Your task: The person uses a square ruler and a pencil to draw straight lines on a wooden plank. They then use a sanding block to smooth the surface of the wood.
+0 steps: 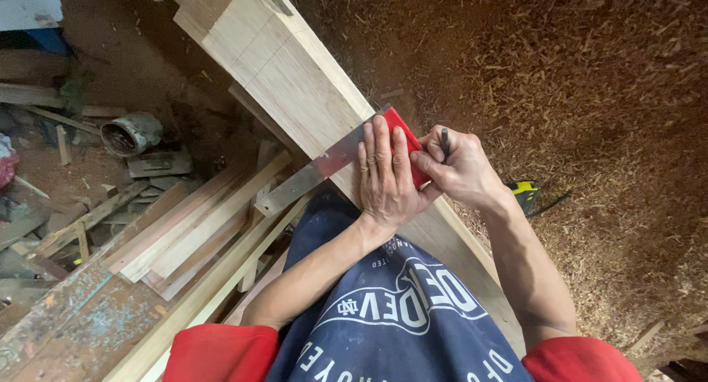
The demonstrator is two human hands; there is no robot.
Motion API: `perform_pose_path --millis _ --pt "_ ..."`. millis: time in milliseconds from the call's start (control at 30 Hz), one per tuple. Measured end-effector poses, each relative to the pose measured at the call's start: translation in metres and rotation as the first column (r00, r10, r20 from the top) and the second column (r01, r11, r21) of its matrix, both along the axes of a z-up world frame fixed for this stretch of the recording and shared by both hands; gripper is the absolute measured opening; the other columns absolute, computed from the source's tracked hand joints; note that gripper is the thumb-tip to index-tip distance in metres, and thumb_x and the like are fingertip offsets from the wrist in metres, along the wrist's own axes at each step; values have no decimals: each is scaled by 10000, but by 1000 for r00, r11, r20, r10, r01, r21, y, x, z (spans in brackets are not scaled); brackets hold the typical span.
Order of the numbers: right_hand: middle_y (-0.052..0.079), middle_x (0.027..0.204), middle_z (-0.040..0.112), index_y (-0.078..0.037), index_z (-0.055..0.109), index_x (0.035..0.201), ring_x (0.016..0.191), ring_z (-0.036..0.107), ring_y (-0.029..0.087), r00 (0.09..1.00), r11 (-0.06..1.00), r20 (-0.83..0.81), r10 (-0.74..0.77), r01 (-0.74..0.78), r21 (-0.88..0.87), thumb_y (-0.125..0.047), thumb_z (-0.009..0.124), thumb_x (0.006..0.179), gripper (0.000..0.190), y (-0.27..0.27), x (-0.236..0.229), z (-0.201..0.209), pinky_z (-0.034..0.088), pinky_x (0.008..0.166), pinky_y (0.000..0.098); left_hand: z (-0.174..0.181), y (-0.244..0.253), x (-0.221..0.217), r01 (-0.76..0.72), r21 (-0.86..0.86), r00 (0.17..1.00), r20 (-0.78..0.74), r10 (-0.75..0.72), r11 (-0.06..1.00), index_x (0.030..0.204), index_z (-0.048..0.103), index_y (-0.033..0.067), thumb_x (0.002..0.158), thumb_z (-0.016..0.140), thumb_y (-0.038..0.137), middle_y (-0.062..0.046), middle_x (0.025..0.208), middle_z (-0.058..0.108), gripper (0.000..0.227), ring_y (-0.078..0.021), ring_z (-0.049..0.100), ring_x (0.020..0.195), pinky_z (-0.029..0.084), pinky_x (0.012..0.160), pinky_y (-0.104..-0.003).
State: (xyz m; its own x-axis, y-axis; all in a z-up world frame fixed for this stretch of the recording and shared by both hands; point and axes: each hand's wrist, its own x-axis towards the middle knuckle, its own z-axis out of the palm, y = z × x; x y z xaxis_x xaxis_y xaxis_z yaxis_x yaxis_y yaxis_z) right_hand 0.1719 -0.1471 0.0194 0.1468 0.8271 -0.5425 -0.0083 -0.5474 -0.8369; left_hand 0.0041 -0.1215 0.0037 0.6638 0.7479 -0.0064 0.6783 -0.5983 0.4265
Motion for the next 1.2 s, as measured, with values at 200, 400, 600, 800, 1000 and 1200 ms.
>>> perform_pose_path --millis 200,400,600,800,1000,1200 --pt "13 913 647 -98 620 1036 820 635 119 993 993 -69 -92 96 66 -242 510 974 192 14 23 25 559 713 257 0 1 1 8 4 1000 7 -8 1000 1592 192 -85 956 638 664 -376 1639 200 1079 -541 254 1546 279 1264 -637" --pt "36 1028 645 -74 559 1124 924 641 122 964 861 -90 -251 265 434 -326 416 1181 295 20 33 24 549 880 254 0 1 3 0 3 1000 9 0 1000 1606 184 -88 1008 586 641 -384 1642 208 1025 -540 259 1555 285 1268 -626" --pt "84 996 666 -19 625 1143 838 656 134 993 875 108 -54 -5 484 -163 558 1145 159 51 17 36 558 711 267 -14 -9 1 -10 -6 999 -40 10 1000 1618 177 -52 1002 495 697 -339 1665 189 1020 -494 228 1578 205 1302 -595" --pt "127 953 708 -4 666 1075 785 718 197 932 834 329 150 -298 465 -118 660 1058 116 83 -12 39 605 632 309 -33 -17 -5 33 -29 999 8 -32 999 1636 91 -45 1025 385 756 -318 1684 125 1049 -500 159 1583 117 1324 -618" --pt "153 942 684 -12 666 1035 742 691 216 707 789 694 133 -499 358 -82 680 1057 75 78 6 57 591 587 291 -17 -9 -1 17 -5 999 27 -17 1000 1640 85 -12 987 386 729 -317 1684 156 1032 -488 196 1593 174 1334 -621" --pt "121 902 688 7 668 1059 700 678 165 787 838 617 -4 -334 431 -98 688 1134 130 71 44 65 546 604 293 -3 -1 4 -38 12 999 20 38 999 1636 116 -16 1024 543 657 -319 1657 203 1005 -485 262 1563 300 1269 -618"
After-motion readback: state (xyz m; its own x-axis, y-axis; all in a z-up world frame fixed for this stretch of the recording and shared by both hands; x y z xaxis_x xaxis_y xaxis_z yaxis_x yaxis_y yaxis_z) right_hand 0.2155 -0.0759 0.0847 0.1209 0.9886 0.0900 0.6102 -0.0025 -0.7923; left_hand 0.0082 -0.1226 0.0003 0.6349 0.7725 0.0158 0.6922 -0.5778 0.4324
